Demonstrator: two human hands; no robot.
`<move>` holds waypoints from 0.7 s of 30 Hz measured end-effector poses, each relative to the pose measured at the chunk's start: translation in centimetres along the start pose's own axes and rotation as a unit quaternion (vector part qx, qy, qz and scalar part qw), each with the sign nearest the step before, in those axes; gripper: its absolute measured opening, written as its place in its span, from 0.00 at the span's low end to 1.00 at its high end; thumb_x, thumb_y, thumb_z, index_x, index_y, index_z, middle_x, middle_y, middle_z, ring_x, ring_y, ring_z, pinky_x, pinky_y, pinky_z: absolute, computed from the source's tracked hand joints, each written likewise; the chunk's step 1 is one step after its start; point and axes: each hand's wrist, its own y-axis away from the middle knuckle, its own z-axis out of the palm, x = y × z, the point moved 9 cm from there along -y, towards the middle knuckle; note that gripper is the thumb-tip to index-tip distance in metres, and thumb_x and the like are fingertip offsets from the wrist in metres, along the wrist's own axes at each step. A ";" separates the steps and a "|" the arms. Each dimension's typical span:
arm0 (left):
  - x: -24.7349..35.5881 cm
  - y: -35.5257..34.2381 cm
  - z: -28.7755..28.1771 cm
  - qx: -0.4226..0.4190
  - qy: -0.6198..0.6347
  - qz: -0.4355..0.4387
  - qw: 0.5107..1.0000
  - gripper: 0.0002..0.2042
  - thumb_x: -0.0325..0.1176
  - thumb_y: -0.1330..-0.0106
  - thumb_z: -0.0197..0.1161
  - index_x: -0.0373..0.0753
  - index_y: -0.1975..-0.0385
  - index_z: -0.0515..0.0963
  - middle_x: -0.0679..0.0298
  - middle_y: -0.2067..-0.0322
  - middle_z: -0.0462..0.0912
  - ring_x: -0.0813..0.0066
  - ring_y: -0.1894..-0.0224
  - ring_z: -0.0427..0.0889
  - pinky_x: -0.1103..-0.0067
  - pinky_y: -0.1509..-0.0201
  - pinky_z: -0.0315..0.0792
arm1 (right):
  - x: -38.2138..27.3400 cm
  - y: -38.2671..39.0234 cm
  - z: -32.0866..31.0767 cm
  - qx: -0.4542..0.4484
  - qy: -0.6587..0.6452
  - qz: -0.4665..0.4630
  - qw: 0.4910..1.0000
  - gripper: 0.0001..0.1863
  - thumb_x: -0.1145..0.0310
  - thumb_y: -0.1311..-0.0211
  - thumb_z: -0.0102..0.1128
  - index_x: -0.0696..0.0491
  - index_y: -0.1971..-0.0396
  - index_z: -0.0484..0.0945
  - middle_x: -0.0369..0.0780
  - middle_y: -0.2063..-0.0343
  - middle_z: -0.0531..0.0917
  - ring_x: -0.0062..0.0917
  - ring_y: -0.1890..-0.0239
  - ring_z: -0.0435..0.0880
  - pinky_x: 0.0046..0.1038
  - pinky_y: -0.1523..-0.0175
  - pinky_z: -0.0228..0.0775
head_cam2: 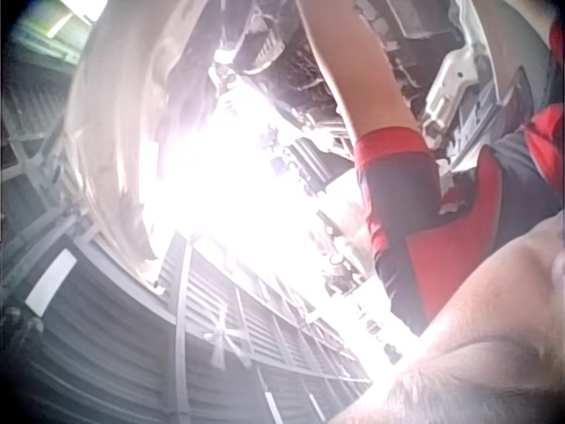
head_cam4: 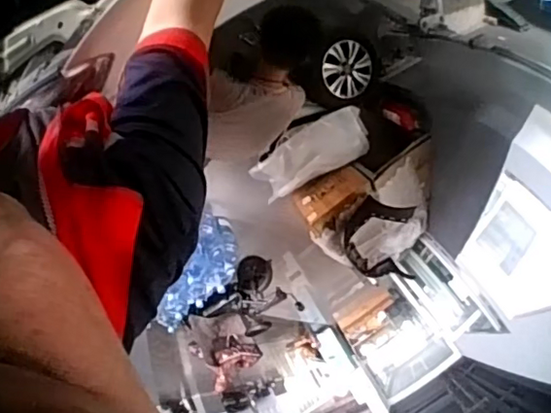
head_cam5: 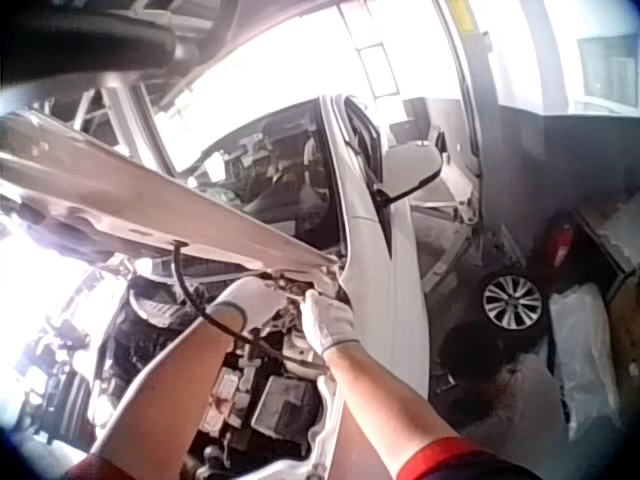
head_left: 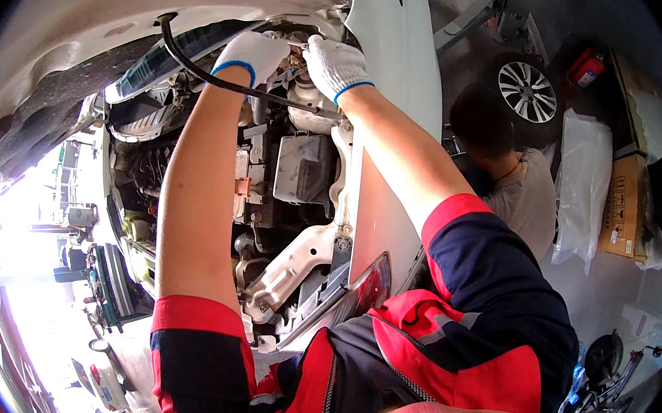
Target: The person removes a plastic engine cover, selects a socket wrench from a tool cart, and uses it to loosen and remove bolts from the engine bay. The person then removes a metal bracket and continues to work on components within the engine compartment.
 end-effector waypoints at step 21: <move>2.3 2.4 -3.2 0.179 -0.099 0.056 0.977 0.15 0.41 0.37 0.58 0.40 0.59 0.87 0.49 0.61 0.89 0.52 0.59 0.88 0.61 0.53 0.82 | 1.1 -0.4 1.0 0.010 0.028 0.022 0.999 0.16 0.54 0.28 0.56 0.52 0.62 0.81 0.46 0.71 0.89 0.42 0.65 0.91 0.44 0.63 0.81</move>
